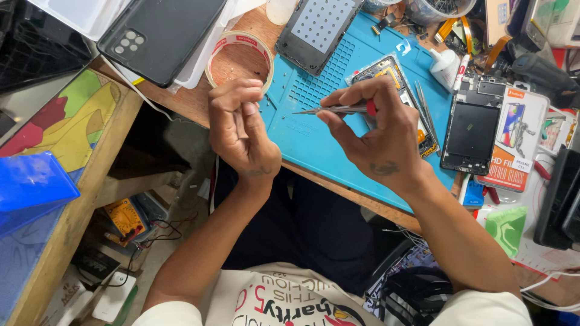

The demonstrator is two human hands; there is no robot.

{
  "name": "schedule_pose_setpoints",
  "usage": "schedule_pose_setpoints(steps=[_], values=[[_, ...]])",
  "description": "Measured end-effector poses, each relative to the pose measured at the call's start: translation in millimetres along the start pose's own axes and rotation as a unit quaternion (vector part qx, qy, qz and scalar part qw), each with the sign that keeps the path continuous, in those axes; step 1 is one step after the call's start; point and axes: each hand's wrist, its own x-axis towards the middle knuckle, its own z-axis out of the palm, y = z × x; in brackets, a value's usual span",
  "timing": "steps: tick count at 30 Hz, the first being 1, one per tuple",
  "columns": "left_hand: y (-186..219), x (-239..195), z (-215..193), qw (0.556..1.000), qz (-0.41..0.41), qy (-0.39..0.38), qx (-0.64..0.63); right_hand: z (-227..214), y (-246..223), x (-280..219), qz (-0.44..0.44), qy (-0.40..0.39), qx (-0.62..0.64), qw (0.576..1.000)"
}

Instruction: The person uses a screwdriver to remove screws from a disassembled smartphone placed on a blue anti-static mat. Screws are collected and placed on the mat. The person continues to unscrew multiple fasteners from the phone's internal frame.

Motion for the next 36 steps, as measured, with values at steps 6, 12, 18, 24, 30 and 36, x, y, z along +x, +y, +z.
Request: schedule_pose_setpoints(steps=[6, 12, 18, 24, 30, 36], values=[[-1.9, -0.2, 1.0, 1.000, 0.002, -0.029, 0.004, -2.9, 0.1, -1.1, 0.005, 0.009, 0.007, 1.000], [-2.7, -3.1, 3.0, 1.000, -0.005, -0.001, 0.015, 12.8, 2.6, -1.8, -0.017, -0.015, -0.014, 1.000], [-2.9, 1.8, 1.6, 0.999, 0.020, -0.021, 0.032, 8.8, 3.9, -0.9, -0.019, 0.005, 0.008, 1.000], [8.6, 11.1, 0.9, 0.986, 0.019, -0.125, 0.106, -11.4, 2.4, -7.7, -0.004, 0.031, -0.015, 0.999], [26.7, 16.3, 12.9, 0.958, -0.051, -0.242, 0.144, -43.6, 5.8, -24.4, 0.000, 0.072, 0.027, 0.997], [26.6, 14.8, 40.7, 0.949, -0.113, -0.292, 0.041, -64.3, 14.1, -38.6, 0.049, 0.110, 0.138, 0.983]])
